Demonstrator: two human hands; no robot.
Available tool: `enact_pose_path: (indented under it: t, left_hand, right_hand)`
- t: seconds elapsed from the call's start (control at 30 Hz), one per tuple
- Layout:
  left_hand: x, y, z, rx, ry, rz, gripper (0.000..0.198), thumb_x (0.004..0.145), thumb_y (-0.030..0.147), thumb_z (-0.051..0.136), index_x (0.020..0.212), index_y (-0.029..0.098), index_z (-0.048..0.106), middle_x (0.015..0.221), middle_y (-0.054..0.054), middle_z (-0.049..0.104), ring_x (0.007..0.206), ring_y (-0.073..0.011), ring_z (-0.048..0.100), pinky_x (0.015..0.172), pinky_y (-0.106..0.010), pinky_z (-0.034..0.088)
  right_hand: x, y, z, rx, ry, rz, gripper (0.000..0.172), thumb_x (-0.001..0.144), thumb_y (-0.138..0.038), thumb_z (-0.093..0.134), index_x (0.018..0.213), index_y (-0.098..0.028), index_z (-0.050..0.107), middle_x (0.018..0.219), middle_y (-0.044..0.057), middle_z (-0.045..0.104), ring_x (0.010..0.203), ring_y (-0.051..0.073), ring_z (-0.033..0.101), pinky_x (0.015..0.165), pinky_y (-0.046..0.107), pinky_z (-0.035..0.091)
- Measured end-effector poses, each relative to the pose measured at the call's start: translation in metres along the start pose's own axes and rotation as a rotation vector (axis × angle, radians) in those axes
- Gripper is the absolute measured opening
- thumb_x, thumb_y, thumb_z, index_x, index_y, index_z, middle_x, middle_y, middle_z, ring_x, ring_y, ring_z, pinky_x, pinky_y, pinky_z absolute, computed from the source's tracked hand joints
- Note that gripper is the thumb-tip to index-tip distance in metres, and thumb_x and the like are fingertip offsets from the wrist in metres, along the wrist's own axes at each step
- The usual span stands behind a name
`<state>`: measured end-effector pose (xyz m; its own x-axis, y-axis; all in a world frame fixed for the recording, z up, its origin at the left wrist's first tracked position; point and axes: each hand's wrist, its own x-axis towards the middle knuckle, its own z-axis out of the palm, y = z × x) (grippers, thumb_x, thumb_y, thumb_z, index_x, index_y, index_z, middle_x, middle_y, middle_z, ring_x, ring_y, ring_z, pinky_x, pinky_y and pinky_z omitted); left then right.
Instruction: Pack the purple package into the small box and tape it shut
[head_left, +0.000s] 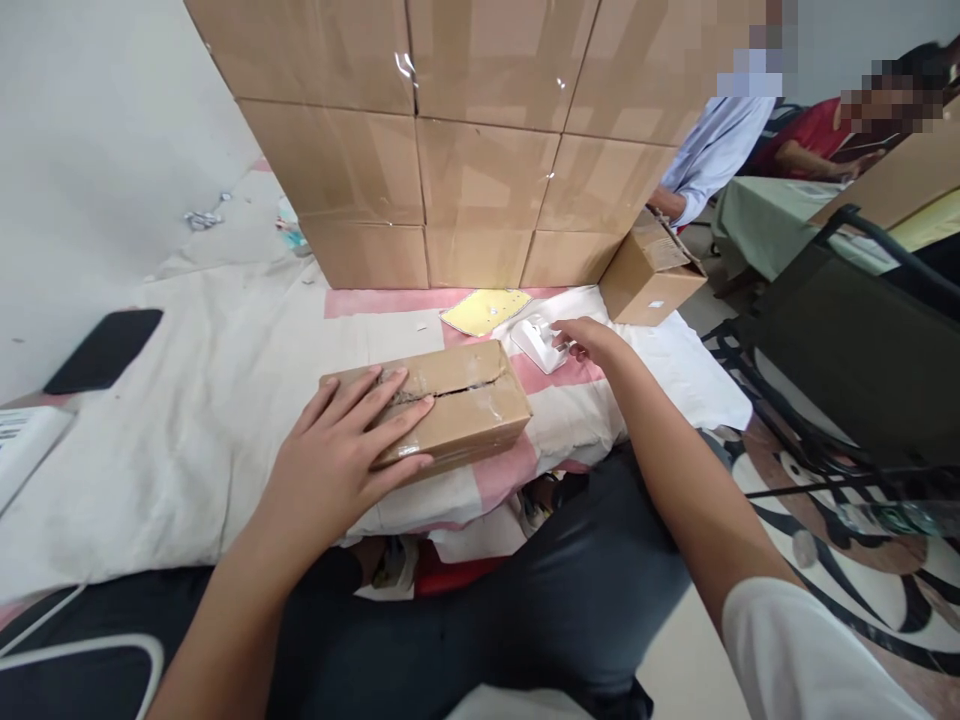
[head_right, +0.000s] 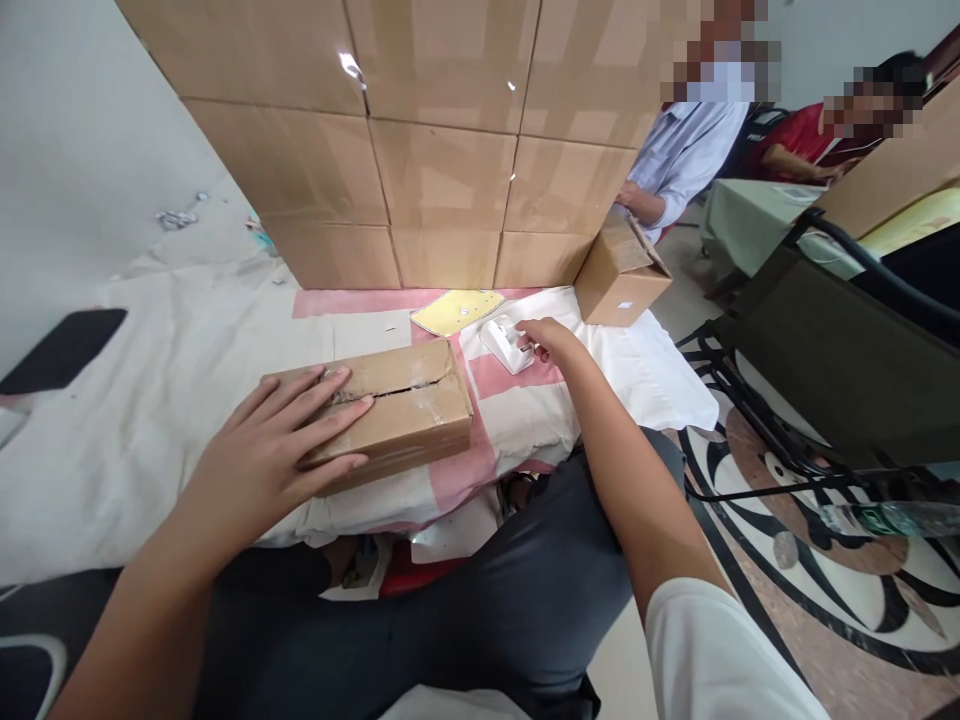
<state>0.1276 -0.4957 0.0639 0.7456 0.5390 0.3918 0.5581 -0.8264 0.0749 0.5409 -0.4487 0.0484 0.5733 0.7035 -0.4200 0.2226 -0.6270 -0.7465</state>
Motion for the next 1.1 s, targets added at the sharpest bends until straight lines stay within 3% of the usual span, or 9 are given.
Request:
enact_pose_path:
  t: [0.2,0.4,0.57,0.7,0.8,0.97,1.1]
  left_hand:
    - [0.000,-0.001,0.001,-0.036,0.007,-0.023,0.051,0.100,0.057,0.052,0.141,0.030,0.064,0.161,-0.008,0.049,0.148,-0.0397,0.045,0.120,-0.062,0.033]
    - [0.000,-0.001,0.001,-0.032,0.026,-0.020,0.049,0.100,0.056,0.053,0.140,0.031,0.065,0.160,-0.008,0.050,0.146,-0.0399,0.046,0.120,-0.061,0.034]
    - [0.000,-0.001,0.001,-0.022,0.036,-0.011,0.048,0.100,0.056,0.052,0.138,0.030,0.066,0.159,-0.008,0.052,0.145,-0.0394,0.048,0.119,-0.061,0.035]
    - [0.000,-0.001,0.001,-0.023,0.030,-0.021,0.048,0.100,0.057,0.052,0.138,0.031,0.065,0.159,-0.008,0.052,0.145,-0.0385,0.048,0.119,-0.061,0.034]
    - [0.000,-0.001,0.001,-0.021,0.036,-0.016,0.048,0.100,0.056,0.053,0.139,0.031,0.065,0.158,-0.008,0.053,0.145,-0.0385,0.048,0.119,-0.061,0.035]
    - [0.000,0.000,0.001,-0.029,0.042,-0.034,0.046,0.100,0.057,0.053,0.137,0.033,0.065,0.158,-0.006,0.054,0.145,-0.0373,0.048,0.120,-0.060,0.034]
    - [0.001,0.001,0.001,-0.040,0.054,-0.038,0.046,0.099,0.057,0.054,0.137,0.033,0.066,0.157,-0.007,0.055,0.144,-0.0375,0.050,0.120,-0.060,0.034]
  right_hand:
    - [-0.006,0.004,-0.004,0.136,0.020,-0.007,0.029,0.080,-0.028,0.084,0.072,-0.018,0.059,0.055,0.003,0.064,0.044,0.014,0.057,0.046,0.029,0.056]
    - [-0.007,0.016,0.001,0.221,0.059,-0.077,0.036,0.075,-0.022,0.088,0.063,-0.019,0.054,0.052,0.002,0.063,0.046,0.012,0.057,0.045,0.024,0.057]
    - [-0.011,0.023,-0.005,0.280,-0.013,-0.120,0.055,0.073,-0.005,0.082,0.051,-0.021,0.034,0.051,-0.002,0.059,0.051,0.010,0.060,0.058,0.022,0.062]
    - [-0.014,0.025,-0.012,0.286,-0.084,-0.113,0.056,0.071,0.000,0.080,0.052,-0.022,0.032,0.049,-0.004,0.055,0.055,0.013,0.067,0.066,0.027,0.066]
    - [-0.015,0.026,-0.016,0.278,-0.108,-0.105,0.057,0.072,0.001,0.080,0.055,-0.024,0.031,0.047,-0.004,0.052,0.056,0.016,0.070,0.065,0.030,0.067]
    - [-0.018,0.029,-0.018,0.261,-0.101,-0.109,0.059,0.073,-0.001,0.081,0.058,-0.023,0.029,0.063,0.006,0.069,0.065,0.019,0.075,0.064,0.028,0.066]
    - [-0.019,0.039,-0.010,0.222,-0.040,-0.156,0.060,0.070,-0.002,0.081,0.052,-0.023,0.028,0.050,-0.001,0.058,0.062,0.016,0.072,0.060,0.022,0.061]
